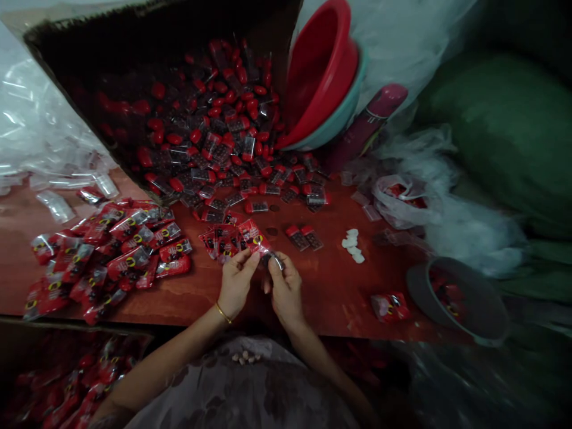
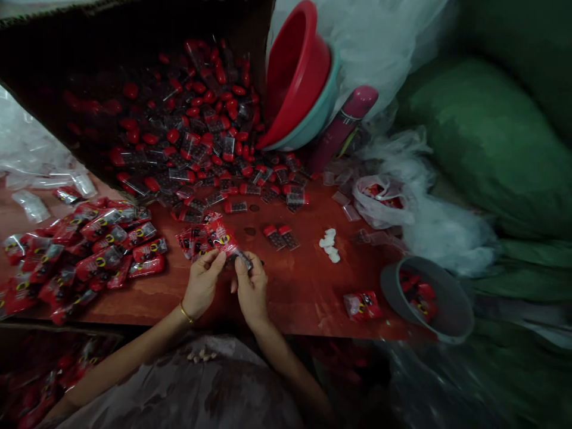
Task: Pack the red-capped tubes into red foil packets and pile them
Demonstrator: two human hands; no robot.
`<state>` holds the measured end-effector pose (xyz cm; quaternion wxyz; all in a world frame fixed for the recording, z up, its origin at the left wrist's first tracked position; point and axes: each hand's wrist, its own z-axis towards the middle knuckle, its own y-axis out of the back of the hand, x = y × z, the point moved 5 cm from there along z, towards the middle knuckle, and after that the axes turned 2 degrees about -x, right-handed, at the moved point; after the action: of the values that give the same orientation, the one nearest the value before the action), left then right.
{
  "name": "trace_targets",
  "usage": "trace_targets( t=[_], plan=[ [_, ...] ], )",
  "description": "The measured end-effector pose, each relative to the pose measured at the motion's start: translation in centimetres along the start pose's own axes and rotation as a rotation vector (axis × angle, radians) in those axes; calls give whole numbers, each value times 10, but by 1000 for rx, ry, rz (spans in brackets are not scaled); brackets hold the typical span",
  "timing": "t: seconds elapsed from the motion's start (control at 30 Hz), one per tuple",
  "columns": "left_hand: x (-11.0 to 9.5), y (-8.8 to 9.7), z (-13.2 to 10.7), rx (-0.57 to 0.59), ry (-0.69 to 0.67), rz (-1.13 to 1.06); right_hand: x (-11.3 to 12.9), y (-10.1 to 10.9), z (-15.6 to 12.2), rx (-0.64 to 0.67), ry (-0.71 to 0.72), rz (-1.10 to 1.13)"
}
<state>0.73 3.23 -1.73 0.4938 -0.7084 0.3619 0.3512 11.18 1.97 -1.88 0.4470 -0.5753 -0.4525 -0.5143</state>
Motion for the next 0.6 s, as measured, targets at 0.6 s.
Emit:
trace_targets(
  t=[0.6],
  plan=[
    [-5,-3,15,87,91,-3,17,6,-8,-76,307,-437]
  ],
)
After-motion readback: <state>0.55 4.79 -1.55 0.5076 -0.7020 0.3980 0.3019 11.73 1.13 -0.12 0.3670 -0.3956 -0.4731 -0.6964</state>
